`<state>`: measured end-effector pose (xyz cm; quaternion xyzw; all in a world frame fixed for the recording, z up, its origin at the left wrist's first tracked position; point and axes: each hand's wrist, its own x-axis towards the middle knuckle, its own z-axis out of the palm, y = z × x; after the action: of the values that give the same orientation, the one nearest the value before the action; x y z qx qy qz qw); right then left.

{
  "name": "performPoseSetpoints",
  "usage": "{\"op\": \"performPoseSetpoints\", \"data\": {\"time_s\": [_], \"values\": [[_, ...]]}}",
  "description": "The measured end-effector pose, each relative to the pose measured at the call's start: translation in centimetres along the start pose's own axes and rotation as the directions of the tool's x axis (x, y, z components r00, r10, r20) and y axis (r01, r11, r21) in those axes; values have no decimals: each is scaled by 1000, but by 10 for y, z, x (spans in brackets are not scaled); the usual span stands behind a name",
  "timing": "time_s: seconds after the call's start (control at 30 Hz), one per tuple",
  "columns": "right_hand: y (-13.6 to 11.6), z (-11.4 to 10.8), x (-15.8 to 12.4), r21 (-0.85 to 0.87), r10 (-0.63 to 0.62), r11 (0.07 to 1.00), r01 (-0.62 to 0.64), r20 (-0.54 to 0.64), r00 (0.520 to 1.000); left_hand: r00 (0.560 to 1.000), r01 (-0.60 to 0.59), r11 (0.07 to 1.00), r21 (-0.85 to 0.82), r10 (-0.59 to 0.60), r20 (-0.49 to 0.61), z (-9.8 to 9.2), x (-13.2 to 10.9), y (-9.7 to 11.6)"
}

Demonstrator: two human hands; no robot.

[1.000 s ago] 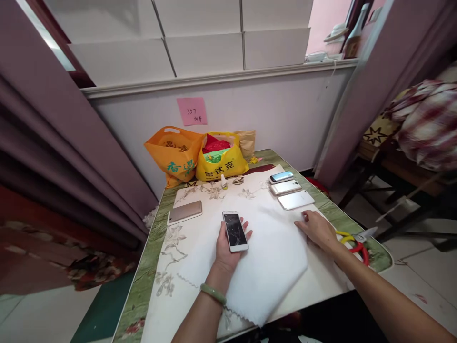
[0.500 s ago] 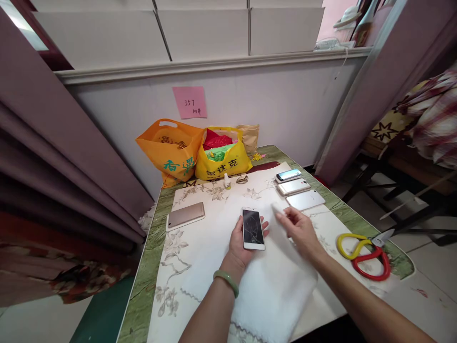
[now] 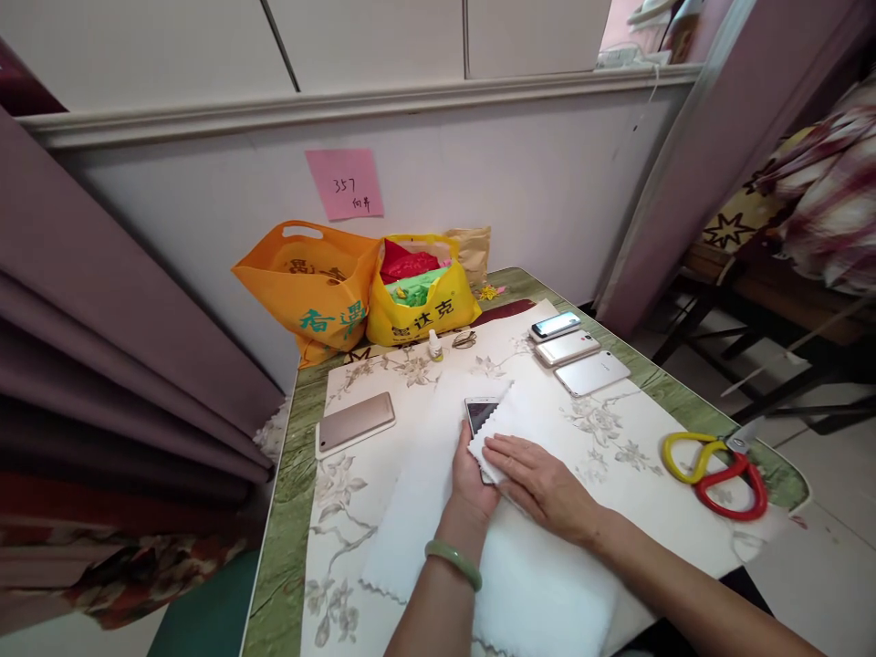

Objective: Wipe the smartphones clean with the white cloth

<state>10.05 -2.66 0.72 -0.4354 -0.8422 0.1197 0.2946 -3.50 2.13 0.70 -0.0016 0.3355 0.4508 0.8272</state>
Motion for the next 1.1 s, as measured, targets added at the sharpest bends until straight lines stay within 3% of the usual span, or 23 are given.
{"op": "performPoseSetpoints", "data": {"time_s": [0.1, 0.2, 0.33, 0.5, 0.67, 0.77, 0.87, 1.03, 1.1], "values": [[0, 6, -2, -46, -49, 997, 58, 178, 983, 1000, 31, 999, -8, -31, -4, 2, 0, 0], [3, 5, 7, -73, -34, 996, 55, 257, 966, 999, -19, 998, -64, 21, 31, 2, 3, -2], [12, 6, 29, -143, 80, 989, -46, 242, 967, 995, -88, 995, -51, 91, 50, 1, 7, -2], [19, 15, 39, -226, 254, 951, -211, 182, 950, 992, -31, 998, -47, 36, 122, 2, 4, -2], [0, 15, 6, -233, 180, 961, -148, 123, 976, 998, -45, 998, -32, 46, 35, 0, 0, -1], [-14, 9, -8, -168, 27, 986, 6, 198, 980, 1000, -19, 1000, -2, 19, 6, -2, 0, 1], [-17, 6, -1, -104, -75, 989, 102, 240, 968, 999, 52, 999, -16, -52, -14, -6, 3, 1], [2, 10, 38, -137, 60, 990, -29, 232, 971, 996, -82, 995, -51, 83, 16, -8, 9, -1], [10, 12, 48, -161, 153, 980, -115, 242, 958, 996, -66, 996, -53, 69, 56, -7, 8, -1]]}}
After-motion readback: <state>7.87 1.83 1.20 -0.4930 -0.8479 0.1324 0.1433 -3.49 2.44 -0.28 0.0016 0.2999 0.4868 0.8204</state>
